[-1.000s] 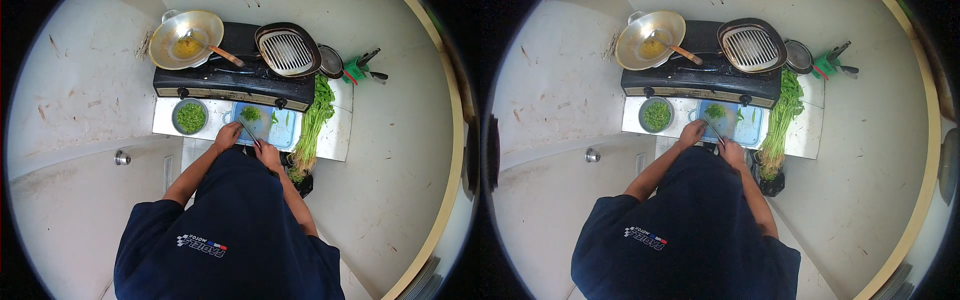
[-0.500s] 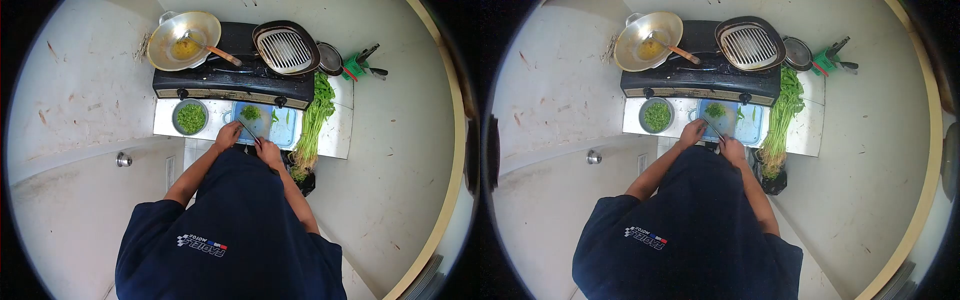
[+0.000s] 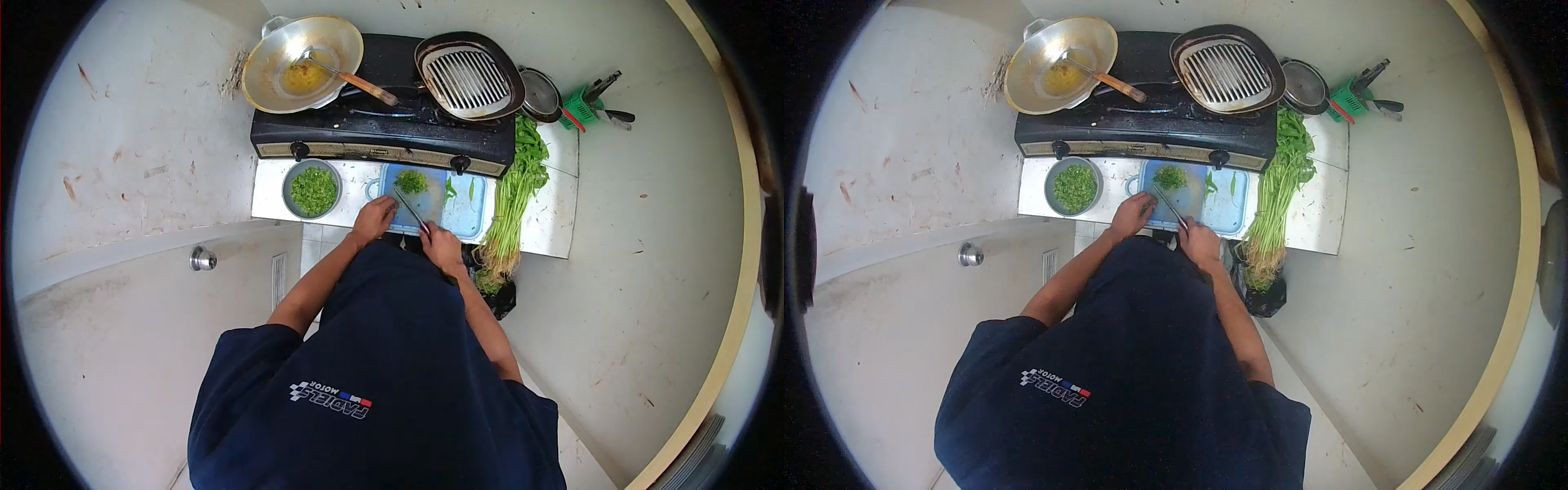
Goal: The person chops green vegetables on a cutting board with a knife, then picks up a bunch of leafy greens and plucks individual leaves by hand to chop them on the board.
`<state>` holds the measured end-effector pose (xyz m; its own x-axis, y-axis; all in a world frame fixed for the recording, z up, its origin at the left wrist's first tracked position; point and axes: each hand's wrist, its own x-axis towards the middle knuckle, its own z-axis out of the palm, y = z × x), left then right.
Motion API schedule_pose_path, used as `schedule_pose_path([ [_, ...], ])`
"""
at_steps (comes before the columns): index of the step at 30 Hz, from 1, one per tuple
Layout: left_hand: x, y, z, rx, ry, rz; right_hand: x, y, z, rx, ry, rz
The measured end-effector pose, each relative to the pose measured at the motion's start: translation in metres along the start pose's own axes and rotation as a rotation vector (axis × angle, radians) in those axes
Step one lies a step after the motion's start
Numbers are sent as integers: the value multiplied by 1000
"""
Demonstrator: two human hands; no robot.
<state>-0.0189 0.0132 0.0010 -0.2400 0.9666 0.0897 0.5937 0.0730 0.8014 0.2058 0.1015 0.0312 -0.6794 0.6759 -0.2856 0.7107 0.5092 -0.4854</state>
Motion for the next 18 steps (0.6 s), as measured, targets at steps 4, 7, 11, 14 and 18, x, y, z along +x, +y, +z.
schedule_pose_path([
  [4, 0, 3, -2, -8, 15, -12, 0, -10, -5, -2, -10, -26],
  [7, 0, 3, -3, -31, 19, -18, -1, -13, -2, -17, -26, -38],
  [11, -1, 5, -6, 14, -22, -46, 3, -14, 6, -17, -38, -32],
  [14, 0, 4, -7, 30, -54, -61, 10, -18, 9, -53, -26, -29],
  [18, -1, 6, -6, 23, -30, -68, 9, -17, 12, -58, 4, -38],
])
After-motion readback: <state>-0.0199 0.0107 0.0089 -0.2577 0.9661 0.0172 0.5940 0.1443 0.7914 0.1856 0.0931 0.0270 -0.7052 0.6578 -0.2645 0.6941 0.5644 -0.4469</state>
